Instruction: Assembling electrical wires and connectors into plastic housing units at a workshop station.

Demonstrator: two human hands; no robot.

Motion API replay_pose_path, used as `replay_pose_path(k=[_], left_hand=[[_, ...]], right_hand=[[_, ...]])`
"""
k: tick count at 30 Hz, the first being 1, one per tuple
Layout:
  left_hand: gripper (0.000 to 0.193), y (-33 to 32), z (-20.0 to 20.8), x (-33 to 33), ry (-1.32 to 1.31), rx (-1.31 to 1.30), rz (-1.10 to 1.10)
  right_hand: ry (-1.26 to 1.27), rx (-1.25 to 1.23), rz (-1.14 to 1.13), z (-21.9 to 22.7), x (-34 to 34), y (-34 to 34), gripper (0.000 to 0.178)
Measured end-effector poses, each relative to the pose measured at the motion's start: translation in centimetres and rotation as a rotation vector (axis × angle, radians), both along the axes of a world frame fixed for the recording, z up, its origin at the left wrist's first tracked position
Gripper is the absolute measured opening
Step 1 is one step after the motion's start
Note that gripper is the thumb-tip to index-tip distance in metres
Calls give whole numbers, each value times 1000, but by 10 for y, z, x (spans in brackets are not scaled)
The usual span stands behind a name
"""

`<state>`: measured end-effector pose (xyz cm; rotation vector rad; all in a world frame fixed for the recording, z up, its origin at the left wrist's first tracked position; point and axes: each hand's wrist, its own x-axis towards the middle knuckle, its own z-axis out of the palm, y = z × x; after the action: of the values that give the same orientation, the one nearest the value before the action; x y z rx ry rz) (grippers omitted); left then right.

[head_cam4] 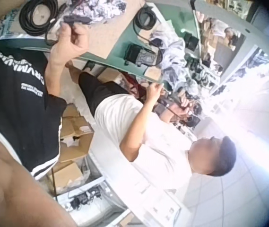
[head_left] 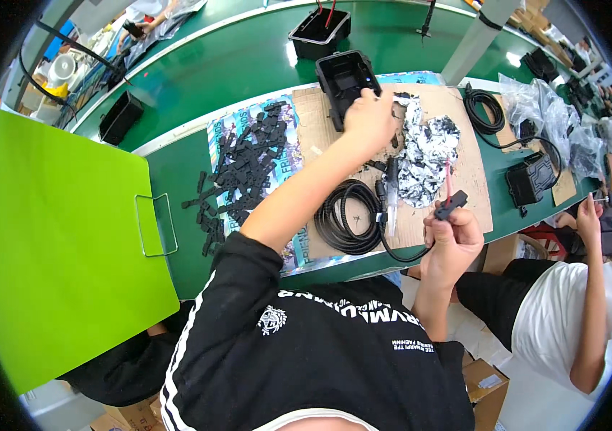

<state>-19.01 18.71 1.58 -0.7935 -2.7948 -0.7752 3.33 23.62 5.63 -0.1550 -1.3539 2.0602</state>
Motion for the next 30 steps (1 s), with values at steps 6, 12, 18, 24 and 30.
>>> replay_pose_path(k=[6, 12, 18, 24, 30], left_hand=[[37, -136, 65, 16, -495, 722, -312], [62, -215, 72, 63, -782, 916, -292], [61, -234, 82, 76, -770, 848, -195], [65, -232, 73, 72, -779, 857, -208], [66, -234, 66, 66, -850, 893, -257]], right_hand=[[-116, 690, -49, 19, -27, 13, 17], [14, 1151, 210, 49, -65, -6, 20], [8, 1213, 402, 56, -80, -19, 19], [-19, 1226, 430, 54, -84, -23, 21], [-6, 1233, 387, 53, -87, -22, 18]])
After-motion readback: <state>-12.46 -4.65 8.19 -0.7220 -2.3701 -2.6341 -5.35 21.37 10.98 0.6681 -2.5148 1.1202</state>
